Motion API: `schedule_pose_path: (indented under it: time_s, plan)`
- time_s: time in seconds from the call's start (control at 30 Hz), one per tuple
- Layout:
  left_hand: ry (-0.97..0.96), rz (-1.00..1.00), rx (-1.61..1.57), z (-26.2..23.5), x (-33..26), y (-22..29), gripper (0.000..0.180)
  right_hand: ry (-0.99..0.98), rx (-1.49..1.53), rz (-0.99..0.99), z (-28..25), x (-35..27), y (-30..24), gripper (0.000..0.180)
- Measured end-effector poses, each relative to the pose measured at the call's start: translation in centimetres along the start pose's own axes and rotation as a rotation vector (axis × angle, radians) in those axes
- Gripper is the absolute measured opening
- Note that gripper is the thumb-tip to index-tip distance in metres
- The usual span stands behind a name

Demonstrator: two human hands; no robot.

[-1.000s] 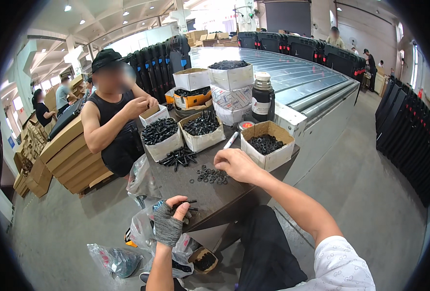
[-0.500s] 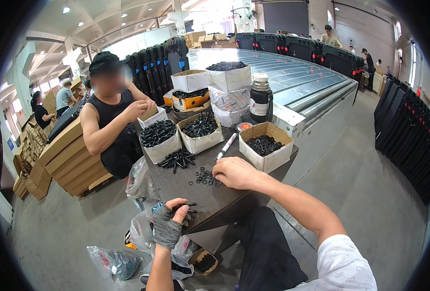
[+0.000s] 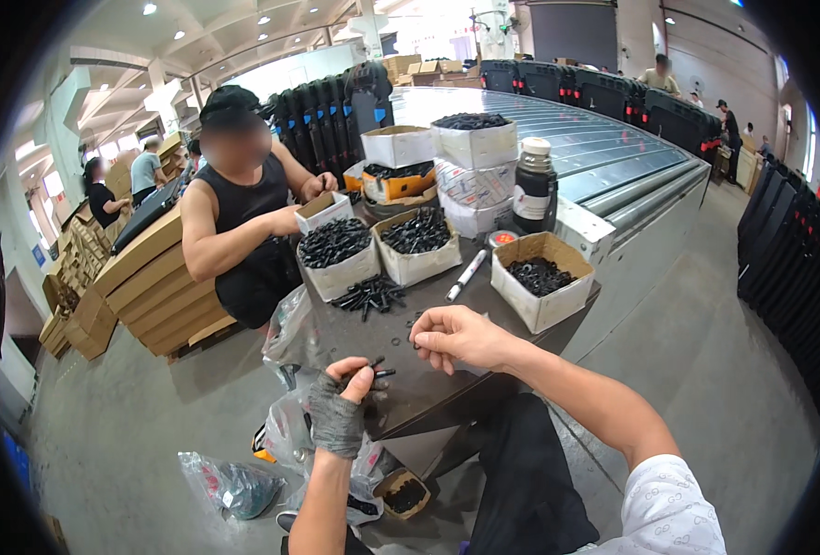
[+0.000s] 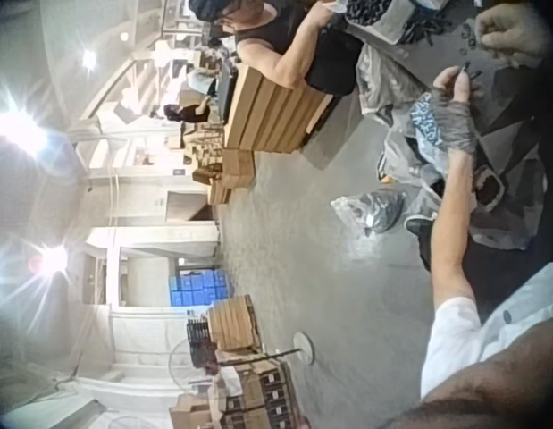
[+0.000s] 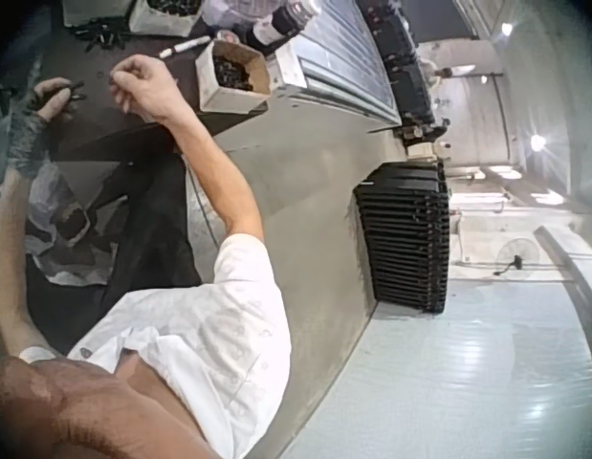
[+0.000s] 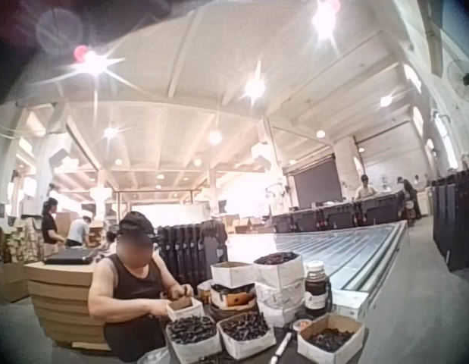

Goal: The person assembles hardware by picking bolts and washers from the table and sliding the washers onto the bolts by hand. The person also writes with a marker pen and handles fastener bags.

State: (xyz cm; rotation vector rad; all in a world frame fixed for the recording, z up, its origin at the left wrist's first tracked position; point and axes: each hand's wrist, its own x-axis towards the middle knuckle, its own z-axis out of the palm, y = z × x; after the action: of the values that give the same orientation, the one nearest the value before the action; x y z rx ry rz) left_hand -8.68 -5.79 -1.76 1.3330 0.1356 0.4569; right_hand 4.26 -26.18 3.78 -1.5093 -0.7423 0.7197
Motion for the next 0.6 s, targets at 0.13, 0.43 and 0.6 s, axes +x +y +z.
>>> schedule_pose_path:
  time_s: [0.13,0.43,0.6]
  plan:
    - [0.056,0.093,-0.041,1.0,-0.1,0.1,0.020,-0.050,0.224,0.027,2.5,0.6,0.8,0.017]
    - [0.131,0.008,-0.250,-0.2,0.5,-0.7,0.024,0.020,0.248,-0.071,6.2,2.0,1.5,0.020]
    - [0.140,-0.063,-0.467,-0.3,0.6,-0.8,0.030,0.163,-0.008,-0.227,7.8,2.5,0.7,0.024]
